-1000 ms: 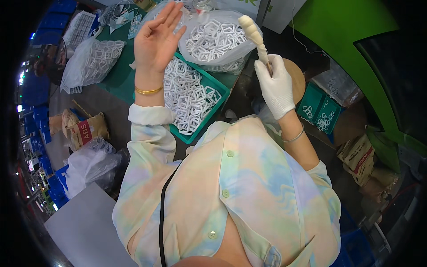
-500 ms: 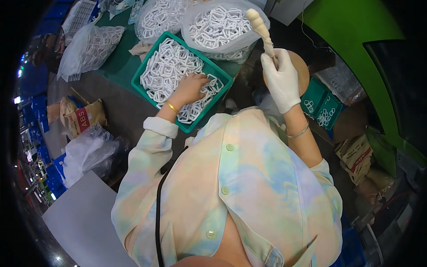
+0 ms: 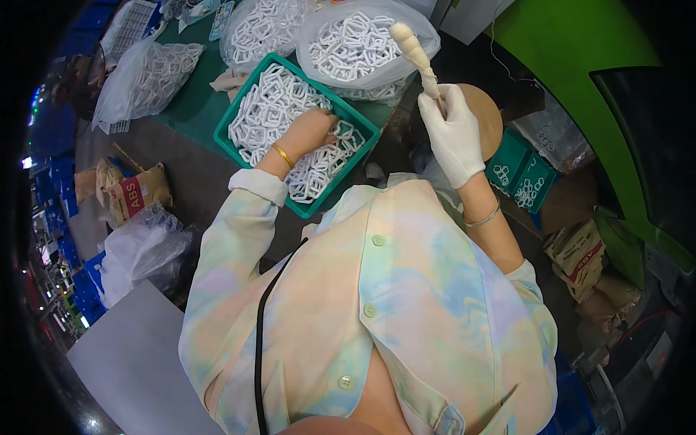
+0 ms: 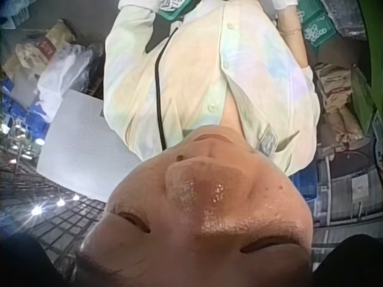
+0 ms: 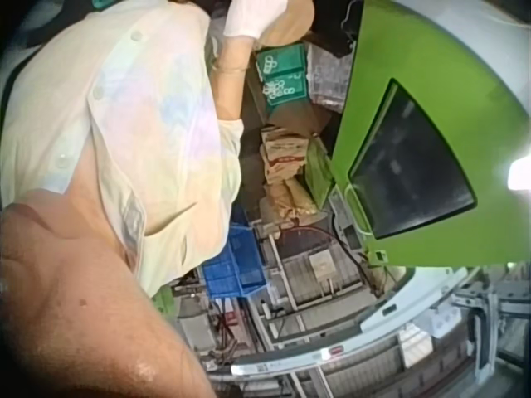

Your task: The person collects plastic buckles into a tray, carries the tray to a workbench, and wipes the plastic buckles with a wrapped stick tool before placing them into plastic bags.

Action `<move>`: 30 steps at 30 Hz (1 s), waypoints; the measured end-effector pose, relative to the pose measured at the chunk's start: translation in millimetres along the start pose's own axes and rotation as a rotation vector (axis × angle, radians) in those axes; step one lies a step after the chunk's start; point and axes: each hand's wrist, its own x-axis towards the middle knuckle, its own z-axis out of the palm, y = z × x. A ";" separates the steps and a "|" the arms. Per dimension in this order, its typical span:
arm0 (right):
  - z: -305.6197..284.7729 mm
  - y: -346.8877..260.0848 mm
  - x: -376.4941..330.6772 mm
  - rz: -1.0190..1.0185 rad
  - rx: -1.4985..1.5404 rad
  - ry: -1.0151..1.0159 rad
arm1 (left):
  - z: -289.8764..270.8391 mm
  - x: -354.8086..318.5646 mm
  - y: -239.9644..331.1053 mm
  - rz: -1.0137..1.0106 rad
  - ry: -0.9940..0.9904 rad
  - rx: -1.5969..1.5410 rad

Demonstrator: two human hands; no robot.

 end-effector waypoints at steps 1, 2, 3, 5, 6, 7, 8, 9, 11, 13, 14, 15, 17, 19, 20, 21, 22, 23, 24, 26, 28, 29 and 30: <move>0.6 0.6 -0.5 0.014 0.008 -0.009 | -1.2 0.8 -3.0 -0.059 0.039 0.012; 0.9 0.9 -0.7 0.014 0.009 -0.007 | -2.8 1.8 -5.2 -0.116 0.078 0.024; 1.4 1.0 -1.0 0.008 0.016 -0.010 | -2.4 2.1 -7.2 -0.115 0.078 0.025; 1.3 -0.4 -1.0 0.003 0.023 -0.009 | -4.0 3.5 -8.1 -0.080 0.006 0.080; 0.9 -2.7 -1.3 0.005 0.004 -0.013 | -6.0 1.8 -6.8 -0.076 0.005 0.081; 0.3 -3.5 -1.1 0.006 -0.015 -0.016 | -7.2 -2.4 -4.7 -0.048 0.003 0.090; -0.1 -3.0 -1.2 0.006 -0.014 -0.015 | -10.9 -5.9 -2.0 -0.024 0.000 0.100; -0.8 -1.6 -1.1 0.011 -0.010 -0.015 | -12.3 -5.6 -1.8 -0.023 0.000 0.101; -1.6 1.3 -1.0 0.016 -0.005 -0.013 | -15.8 -4.5 -0.8 -0.032 -0.050 0.122; -2.2 3.6 -0.7 0.021 -0.002 -0.023 | -20.3 0.1 2.5 -0.047 -0.044 0.082; -1.7 2.0 -1.0 0.020 -0.001 -0.025 | -22.7 0.0 3.4 -0.068 -0.036 0.040; -1.1 -0.2 -1.5 0.016 -0.002 -0.027 | -16.5 0.9 -1.2 -0.070 -0.035 0.041; -0.5 -1.8 -1.7 0.014 -0.003 -0.026 | -3.7 5.0 -9.5 -0.060 0.025 -0.051; -0.6 -1.6 -1.6 0.024 -0.010 -0.028 | 2.0 8.2 -6.5 -0.050 0.116 -0.158; -0.7 -1.8 -1.5 0.024 -0.010 -0.027 | 3.2 10.7 -3.5 -0.042 0.209 -0.266; -0.9 -2.4 -1.6 0.024 -0.022 -0.027 | 5.8 13.3 -1.8 -0.041 0.209 -0.266; -0.8 -2.8 -1.5 0.024 -0.035 -0.028 | 9.5 15.5 0.4 -0.070 0.249 -0.320; -0.8 -3.0 -1.6 0.023 -0.035 -0.028 | 13.1 17.9 3.6 -0.098 0.291 -0.375; -0.7 -3.0 -1.7 0.027 -0.024 -0.031 | 17.4 19.9 8.1 -0.098 0.291 -0.375; -0.6 -4.6 -1.9 0.029 -0.014 -0.035 | 26.0 22.8 18.9 -0.381 0.315 -0.283; -1.3 -8.3 -2.6 0.047 -0.047 -0.047 | 31.2 27.4 25.8 -0.414 0.326 -0.248; -0.7 -7.4 -2.8 0.045 -0.047 -0.047 | 32.6 28.2 29.1 -0.449 0.335 -0.211; 0.3 -5.6 -3.2 0.036 -0.033 -0.043 | 33.8 28.8 32.3 -0.449 0.337 -0.211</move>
